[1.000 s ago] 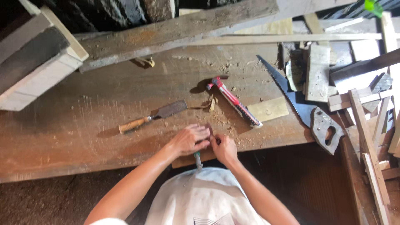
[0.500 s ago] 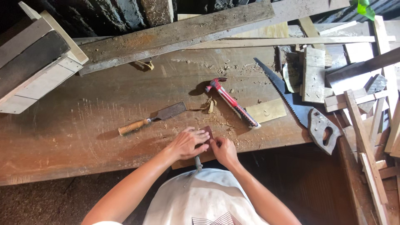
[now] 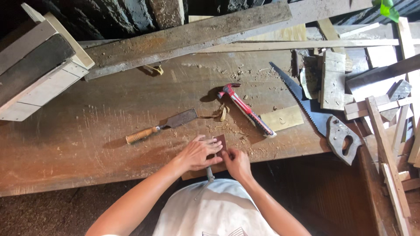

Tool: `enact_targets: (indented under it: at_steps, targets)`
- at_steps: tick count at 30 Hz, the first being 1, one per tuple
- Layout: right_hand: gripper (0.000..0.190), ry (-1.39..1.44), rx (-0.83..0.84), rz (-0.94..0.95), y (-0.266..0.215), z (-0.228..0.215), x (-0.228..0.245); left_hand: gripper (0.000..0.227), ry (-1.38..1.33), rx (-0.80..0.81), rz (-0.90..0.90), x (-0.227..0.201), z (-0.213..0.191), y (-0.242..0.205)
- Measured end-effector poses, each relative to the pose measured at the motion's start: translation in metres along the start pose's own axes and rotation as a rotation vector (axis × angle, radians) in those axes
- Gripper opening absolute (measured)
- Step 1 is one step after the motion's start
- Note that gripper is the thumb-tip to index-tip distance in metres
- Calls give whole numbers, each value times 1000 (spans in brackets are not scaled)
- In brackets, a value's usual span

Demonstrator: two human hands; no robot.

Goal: The person uses a chisel and hammer to carve a small wooden block clamped to a workbench. They repeatedly strike the chisel to remove wood shavings, then smooth the surface with sandpaper. The person handles the chisel, hammer, sandpaper, and wooden block throughout the task.

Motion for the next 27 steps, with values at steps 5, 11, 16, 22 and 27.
enact_targets:
  at_steps: [5, 11, 16, 22, 27]
  targets:
    - [36, 45, -77, 25, 7, 3, 10, 70, -23, 54, -89, 3, 6, 3]
    - [35, 103, -106, 5, 26, 4, 15, 73, -87, -28, -91, 10, -11, 6]
    - [40, 9, -102, 18, 0, 0, -3, 76, -90, -32, -87, 0, 1, -6]
    - [41, -21, -30, 50, 3, 7, -14, 67, 35, 78, -132, 5, 5, 5]
    - [41, 21, -129, 40, 25, 5, -16, 66, 66, 176, -187, 16, 5, 23]
Point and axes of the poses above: each hand's wrist, its own y-axis towards the middle knuckle, its own z-axis out of the palm, x = y × z, the point moved 10 cm from there along y, towards the middle knuckle, and after that the axes turned 2 degrees about -y, right-handed, at the moved point
